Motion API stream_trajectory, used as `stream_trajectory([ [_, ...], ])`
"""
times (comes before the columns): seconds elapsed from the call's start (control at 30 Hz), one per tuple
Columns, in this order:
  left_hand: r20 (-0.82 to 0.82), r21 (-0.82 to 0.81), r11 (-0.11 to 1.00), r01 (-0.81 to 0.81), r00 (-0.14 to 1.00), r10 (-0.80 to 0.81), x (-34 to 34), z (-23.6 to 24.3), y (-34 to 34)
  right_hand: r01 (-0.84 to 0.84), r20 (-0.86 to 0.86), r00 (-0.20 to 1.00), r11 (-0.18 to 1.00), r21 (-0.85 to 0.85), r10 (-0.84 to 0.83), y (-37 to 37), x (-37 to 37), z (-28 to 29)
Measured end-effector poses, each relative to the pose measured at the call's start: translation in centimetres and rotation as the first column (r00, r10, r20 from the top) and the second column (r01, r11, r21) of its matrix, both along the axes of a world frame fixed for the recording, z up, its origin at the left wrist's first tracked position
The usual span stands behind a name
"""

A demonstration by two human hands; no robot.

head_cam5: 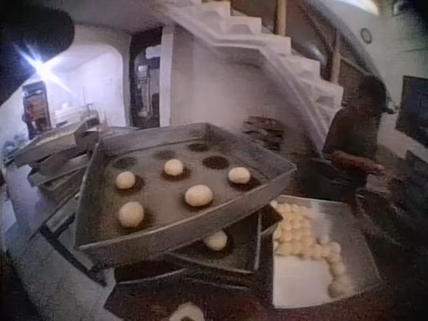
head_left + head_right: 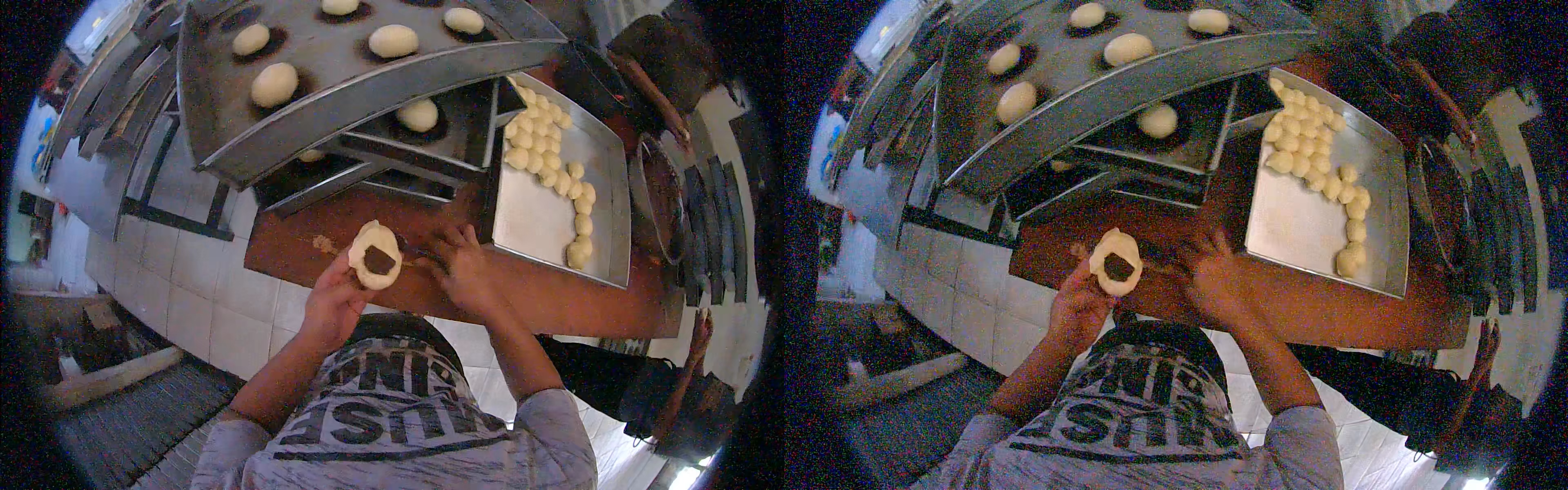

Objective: The person prepares dough rolls by flattening a piece of dough, adding chocolate filling with a spoon, pinching the dough closed, and placing the finished rolls onto metal trays.

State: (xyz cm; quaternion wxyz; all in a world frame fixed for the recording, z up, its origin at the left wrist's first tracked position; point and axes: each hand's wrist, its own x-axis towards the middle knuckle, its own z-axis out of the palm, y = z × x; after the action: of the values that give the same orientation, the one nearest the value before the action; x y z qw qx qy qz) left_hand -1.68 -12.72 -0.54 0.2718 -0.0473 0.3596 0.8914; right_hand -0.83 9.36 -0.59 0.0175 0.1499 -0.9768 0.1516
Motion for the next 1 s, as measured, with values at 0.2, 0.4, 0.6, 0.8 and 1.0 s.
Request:
stream_trajectory([
  [0.2,-0.355,-0.319,0.937,0.144,0.898,-0.259,1.7,2.1,2.9,-0.032,-0.090,0.996,0.836,-0.547,-0.021,-0.4,1.1,6.0],
  [0.4,-0.526,-0.611,0.790,-0.049,0.771,-0.359,0.9,6.0,6.1,0.033,-0.017,0.994,0.452,-0.892,-0.106,0.7,2.4,4.3],
  [0.6,0.074,-0.144,0.972,0.188,0.981,-0.178,-2.7,5.1,7.2,-0.065,-0.492,0.870,0.978,-0.198,-0.042,-0.8,3.9,5.9],
  [0.8,-0.388,-0.716,0.695,0.067,0.790,-0.475,-0.6,4.6,6.0,0.038,-0.211,0.950,0.755,-0.655,-0.232,0.2,2.4,6.4],
  [1.0,-0.070,-0.389,0.901,0.193,0.969,-0.238,-2.2,3.9,6.4,0.125,-0.020,0.971,0.581,-0.804,-0.237,-0.4,1.3,4.0],
])
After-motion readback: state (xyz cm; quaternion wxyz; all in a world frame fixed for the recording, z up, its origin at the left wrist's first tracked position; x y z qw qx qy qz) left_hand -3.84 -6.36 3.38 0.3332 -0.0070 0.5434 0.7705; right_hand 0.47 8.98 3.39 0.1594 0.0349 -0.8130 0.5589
